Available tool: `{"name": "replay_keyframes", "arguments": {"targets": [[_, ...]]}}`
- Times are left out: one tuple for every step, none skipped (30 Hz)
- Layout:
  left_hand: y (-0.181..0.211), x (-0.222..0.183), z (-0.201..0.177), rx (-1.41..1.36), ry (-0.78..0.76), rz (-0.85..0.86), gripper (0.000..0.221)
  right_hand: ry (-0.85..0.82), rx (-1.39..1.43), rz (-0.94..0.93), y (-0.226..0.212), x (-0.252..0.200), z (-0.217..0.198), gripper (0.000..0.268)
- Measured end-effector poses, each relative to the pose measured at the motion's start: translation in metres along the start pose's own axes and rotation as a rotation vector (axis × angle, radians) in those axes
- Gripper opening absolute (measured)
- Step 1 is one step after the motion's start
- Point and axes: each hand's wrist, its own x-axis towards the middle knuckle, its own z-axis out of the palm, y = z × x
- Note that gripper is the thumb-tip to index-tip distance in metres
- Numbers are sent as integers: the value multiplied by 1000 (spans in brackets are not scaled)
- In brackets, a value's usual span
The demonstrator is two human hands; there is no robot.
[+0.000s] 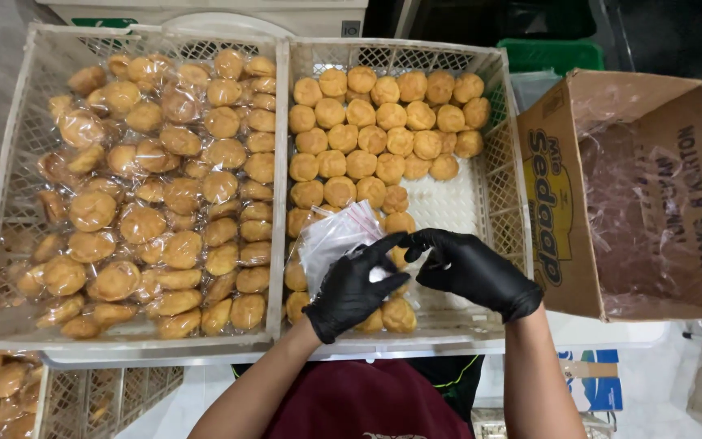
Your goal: Bagging small bread rolls into individual plastic bags
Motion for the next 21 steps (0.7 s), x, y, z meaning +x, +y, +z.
{"name": "replay_keyframes", "arguments": {"targets": [[1, 1, -5, -173, 29, -46, 57, 18, 126, -12, -6, 1, -5, 41], [1, 2, -10, -346, 57, -91, 44, 36, 252, -24, -12, 3, -10, 46], [-2, 3, -15, -341, 62, -88, 44, 35, 251, -30, -9, 16, -18, 46], [-5, 4, -20, -310, 95, -37, 31, 147, 302, -51, -6, 29, -27, 38], [-7, 2, -24, -279, 125, 13, 21, 260, 356, -69, -3, 40, -34, 32], [1, 1, -32, -274, 125, 15, 21, 261, 359, -73, 41, 74, -31, 32], [9, 2, -41, -303, 165, 67, 23, 411, 92, 63, 83, 104, -33, 45], [18, 3, -49, -331, 205, 119, 25, 558, -179, 196, 122, 133, -41, 62], [20, 2, -49, -328, 206, 128, 25, 565, -178, 190, 146, 150, -39, 62], [22, 2, -50, -306, 235, 145, 20, 529, -283, 206, 169, 168, -37, 62], [23, 2, -51, -284, 268, 163, 16, 492, -391, 219, 192, 187, -37, 61], [22, 2, -52, -282, 273, 172, 16, 499, -394, 212, 193, 192, -36, 61], [21, 1, -52, -306, 259, 122, 16, 586, -225, 304, 197, 195, -34, 56], [20, 0, -52, -331, 244, 73, 16, 667, -54, 393, 201, 199, -32, 55], [14, -1, -48, -334, 243, 70, 16, 666, -56, 396, 194, 194, -30, 55], [9, -1, -45, -343, 251, 82, 18, 704, -14, 353, 189, 190, -29, 59], [3, -1, -41, -352, 252, 95, 20, 746, 33, 314, 184, 184, -27, 64], [-1, -2, -39, -354, 245, 94, 20, 748, 34, 321, 187, 180, -25, 64], [-4, 0, -37, -357, 227, 117, 16, 716, 43, 301, 188, 179, -26, 68], [-8, 1, -34, -359, 208, 140, 12, 683, 51, 281, 190, 177, -27, 72], [-3, 0, -36, -363, 200, 142, 12, 690, 53, 288, 202, 178, -26, 72]]}}
